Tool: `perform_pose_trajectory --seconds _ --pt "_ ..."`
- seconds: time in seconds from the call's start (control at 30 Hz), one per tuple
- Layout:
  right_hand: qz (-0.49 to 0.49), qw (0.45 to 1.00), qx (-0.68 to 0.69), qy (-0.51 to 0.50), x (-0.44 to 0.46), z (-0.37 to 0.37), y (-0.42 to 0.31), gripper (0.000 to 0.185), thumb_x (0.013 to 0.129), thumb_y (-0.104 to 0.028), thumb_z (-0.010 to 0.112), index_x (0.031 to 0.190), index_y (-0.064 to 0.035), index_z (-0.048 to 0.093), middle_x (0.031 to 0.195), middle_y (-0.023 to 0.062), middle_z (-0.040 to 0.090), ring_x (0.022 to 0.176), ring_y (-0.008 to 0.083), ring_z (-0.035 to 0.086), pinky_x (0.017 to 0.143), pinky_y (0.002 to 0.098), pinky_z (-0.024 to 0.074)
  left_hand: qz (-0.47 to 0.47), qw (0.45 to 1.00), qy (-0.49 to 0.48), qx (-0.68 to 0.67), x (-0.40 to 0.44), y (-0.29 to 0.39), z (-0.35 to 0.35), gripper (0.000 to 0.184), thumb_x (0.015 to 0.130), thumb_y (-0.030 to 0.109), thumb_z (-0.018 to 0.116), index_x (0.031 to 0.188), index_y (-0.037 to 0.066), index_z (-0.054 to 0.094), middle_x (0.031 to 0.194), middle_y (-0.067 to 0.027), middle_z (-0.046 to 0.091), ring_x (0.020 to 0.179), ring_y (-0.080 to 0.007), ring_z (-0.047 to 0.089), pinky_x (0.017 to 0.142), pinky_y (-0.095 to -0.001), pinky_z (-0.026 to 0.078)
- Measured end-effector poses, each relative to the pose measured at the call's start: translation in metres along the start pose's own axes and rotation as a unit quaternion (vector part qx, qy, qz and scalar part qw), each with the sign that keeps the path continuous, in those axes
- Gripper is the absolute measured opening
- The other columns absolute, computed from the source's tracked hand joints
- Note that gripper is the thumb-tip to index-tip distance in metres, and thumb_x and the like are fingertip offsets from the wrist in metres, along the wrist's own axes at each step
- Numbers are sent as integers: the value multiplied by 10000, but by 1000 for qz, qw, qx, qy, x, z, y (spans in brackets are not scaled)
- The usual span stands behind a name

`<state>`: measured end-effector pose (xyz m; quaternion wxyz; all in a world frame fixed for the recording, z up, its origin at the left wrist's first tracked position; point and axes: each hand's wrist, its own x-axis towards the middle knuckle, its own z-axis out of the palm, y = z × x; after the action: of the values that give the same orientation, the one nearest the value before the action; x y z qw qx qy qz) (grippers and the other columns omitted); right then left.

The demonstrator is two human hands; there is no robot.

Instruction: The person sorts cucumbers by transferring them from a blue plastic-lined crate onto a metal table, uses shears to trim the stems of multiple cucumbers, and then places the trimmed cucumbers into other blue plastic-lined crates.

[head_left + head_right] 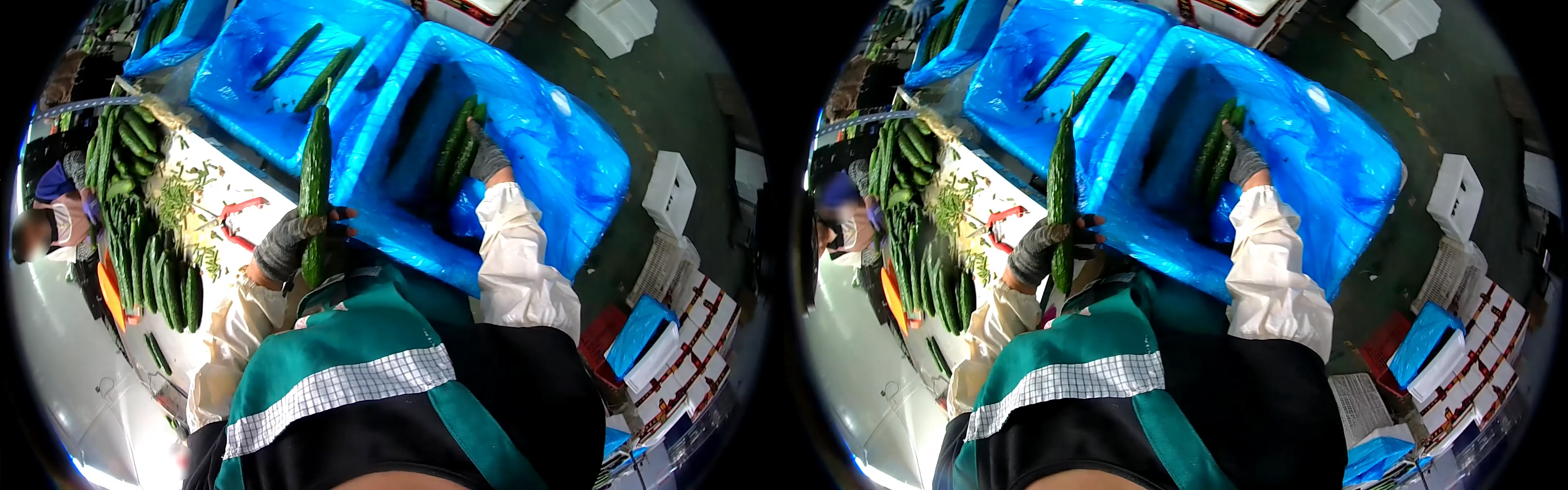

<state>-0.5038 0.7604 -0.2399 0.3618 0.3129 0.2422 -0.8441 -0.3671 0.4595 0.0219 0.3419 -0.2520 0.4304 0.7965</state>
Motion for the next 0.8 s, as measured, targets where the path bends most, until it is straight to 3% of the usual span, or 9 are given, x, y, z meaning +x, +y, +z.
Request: perform_pose_trajectory --seconds 0.03,0.23,0.37,0.47,0.57,0.63,0.77,0.8 --pt "-23 1000 1 19 -14 11 1 424 681 -338 730 1015 -114 595 961 67 616 899 249 572 807 413 454 -1 1000 -5 -1 4 -3 2 437 693 313 681 971 8 539 1185 -192 467 995 -289 535 815 -385 454" --pt "-22 997 -50 46 -25 24 0 415 688 -312 732 1034 -141 580 976 53 603 899 234 562 804 427 446 -33 994 18 104 11 -17 21 432 645 276 687 945 -7 558 1203 -165 457 1020 -247 505 830 -340 439" --pt "-30 999 25 -12 -13 7 5 402 700 -313 721 1037 -149 576 943 50 605 875 226 563 782 417 456 -25 994 14 109 17 -32 20 412 650 279 683 923 3 547 1152 -157 490 959 -229 537 805 -337 451" --pt "-105 994 -9 -16 -14 2 11 460 739 -404 658 1077 -112 546 992 98 594 902 262 564 801 421 465 -23 993 18 112 18 -33 18 405 655 280 684 920 4 549 1149 -159 490 941 -230 545 812 -346 451" --pt "-68 998 18 -9 -33 10 8 543 736 -459 636 1135 -110 514 1057 97 575 960 261 544 859 425 432 -33 992 31 119 18 -31 19 394 660 267 687 921 5 552 1146 -161 491 937 -231 548 795 -341 461" --pt "12 1000 -1 -26 -23 0 5 586 713 -472 654 1153 -114 508 1094 94 566 1007 266 522 890 429 402 -43 994 28 99 20 -32 18 388 662 261 687 922 5 554 1146 -163 490 931 -231 552 780 -334 467" --pt "22 1000 -12 -14 -15 -8 8 599 698 -452 677 1161 -113 505 1102 90 562 1006 270 521 879 422 408 -55 994 7 93 24 -31 19 402 674 243 688 959 -2 546 1153 -152 489 922 -228 561 725 -315 487" --pt "-68 997 -43 9 -15 -5 14 587 694 -426 688 1152 -106 509 1084 91 566 985 266 527 864 407 414 -55 994 6 93 25 -30 20 402 674 243 688 959 -2 546 1153 -152 489 922 -228 561 725 -315 487"
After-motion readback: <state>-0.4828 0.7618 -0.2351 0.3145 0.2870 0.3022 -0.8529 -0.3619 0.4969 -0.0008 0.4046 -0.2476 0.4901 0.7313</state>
